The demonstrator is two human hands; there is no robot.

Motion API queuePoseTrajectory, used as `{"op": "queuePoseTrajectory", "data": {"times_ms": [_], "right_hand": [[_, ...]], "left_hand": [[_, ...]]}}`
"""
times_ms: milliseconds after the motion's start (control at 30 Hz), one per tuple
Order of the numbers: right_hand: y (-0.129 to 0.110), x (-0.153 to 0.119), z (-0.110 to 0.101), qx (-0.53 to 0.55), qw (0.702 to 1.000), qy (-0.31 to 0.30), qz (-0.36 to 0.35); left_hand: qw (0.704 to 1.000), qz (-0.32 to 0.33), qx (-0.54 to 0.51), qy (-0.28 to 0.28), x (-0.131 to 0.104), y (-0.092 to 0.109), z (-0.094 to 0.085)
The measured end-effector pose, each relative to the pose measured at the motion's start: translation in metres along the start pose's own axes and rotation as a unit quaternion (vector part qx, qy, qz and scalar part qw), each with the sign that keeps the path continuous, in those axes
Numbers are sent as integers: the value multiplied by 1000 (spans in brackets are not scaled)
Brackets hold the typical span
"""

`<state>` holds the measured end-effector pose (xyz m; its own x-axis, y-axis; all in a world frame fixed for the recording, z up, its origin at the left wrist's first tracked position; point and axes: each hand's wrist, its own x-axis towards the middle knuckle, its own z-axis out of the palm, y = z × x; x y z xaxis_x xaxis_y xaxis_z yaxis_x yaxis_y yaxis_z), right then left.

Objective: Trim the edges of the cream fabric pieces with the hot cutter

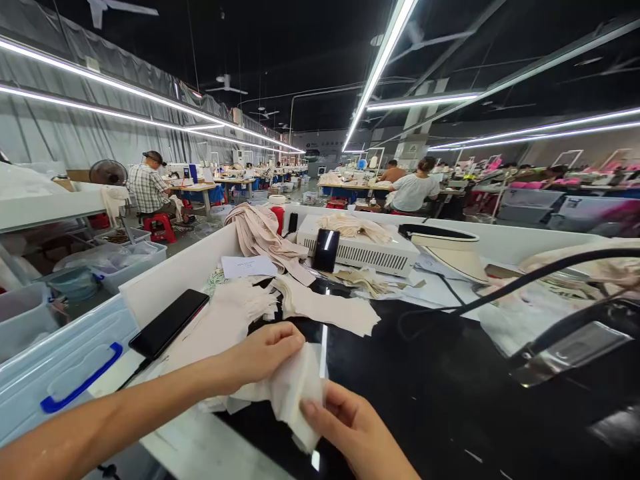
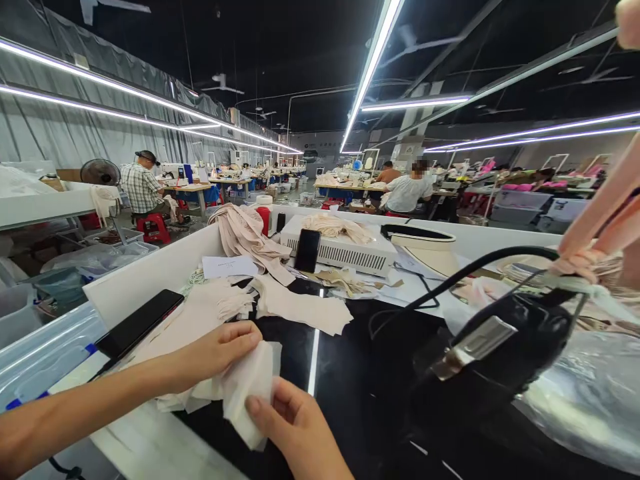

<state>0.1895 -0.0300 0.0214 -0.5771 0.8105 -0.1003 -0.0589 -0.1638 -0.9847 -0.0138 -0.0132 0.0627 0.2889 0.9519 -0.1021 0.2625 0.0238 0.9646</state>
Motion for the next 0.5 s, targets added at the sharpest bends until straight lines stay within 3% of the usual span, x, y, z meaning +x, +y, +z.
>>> {"op": "queuePoseTrajectory", "data": {"times_ms": [167, 333, 500], "right_hand": [[9, -10, 3, 54, 998, -9, 17], [25, -9, -4, -59, 994, -41, 79], [23, -23, -10, -84, 993, -42, 71]], "left_hand": [[999, 3, 17, -35, -3, -3, 10], [998, 7, 47, -50, 1, -7, 14], [994, 31, 89, -53, 9, -15, 20]]}}
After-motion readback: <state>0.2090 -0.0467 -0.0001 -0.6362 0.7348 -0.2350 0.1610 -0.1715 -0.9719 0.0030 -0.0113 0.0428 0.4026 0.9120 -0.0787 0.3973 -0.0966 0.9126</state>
